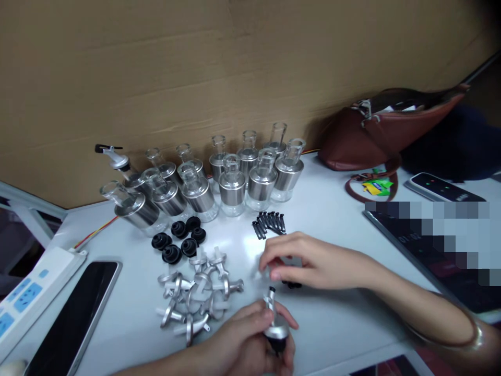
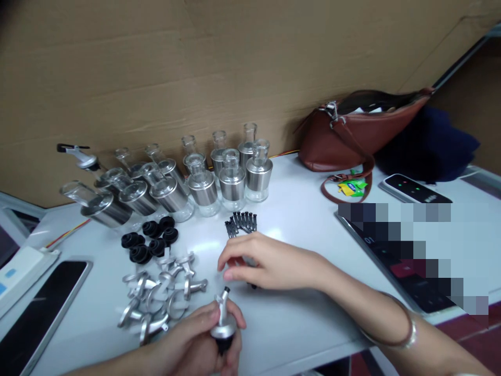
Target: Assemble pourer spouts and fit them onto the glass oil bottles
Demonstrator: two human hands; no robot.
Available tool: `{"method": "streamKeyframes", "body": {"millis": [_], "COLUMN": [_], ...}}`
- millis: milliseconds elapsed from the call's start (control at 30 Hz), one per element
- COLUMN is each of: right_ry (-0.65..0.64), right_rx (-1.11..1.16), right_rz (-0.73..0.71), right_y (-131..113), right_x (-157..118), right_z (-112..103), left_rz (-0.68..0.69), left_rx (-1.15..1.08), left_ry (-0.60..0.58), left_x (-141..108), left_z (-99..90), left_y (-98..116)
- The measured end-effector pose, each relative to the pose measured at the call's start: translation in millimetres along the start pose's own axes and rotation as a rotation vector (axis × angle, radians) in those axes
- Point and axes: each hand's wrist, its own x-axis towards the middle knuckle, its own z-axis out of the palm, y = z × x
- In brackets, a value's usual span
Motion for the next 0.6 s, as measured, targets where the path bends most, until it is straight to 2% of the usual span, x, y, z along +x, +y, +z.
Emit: {"method": "streamKeyframes", "body": {"millis": [67, 200, 367, 600], "right_ry": [-0.077, -0.128, -0.178, -0.16], "right_rx": [0.116, 0.192, 0.164, 0.097], "right_rz": [-0.035, -0.034, -0.029, -0.045], "right_y": [-2, 2, 7, 2], "right_x": [2, 3, 4, 5], "right_z": [7, 13, 15, 18], "left_rz": [0.025, 0.055, 0.083, 0.053], "left_rx": [-0.01, -0.027, -0.02, -0.006], "left_ry": [-0.016, -0.041, -0.027, 0.032], "left_x": [1, 0, -2, -4], "left_z": [-2.7, -3.9, -0.4, 2.1], "left_y": [-1, 0, 2, 4]}}
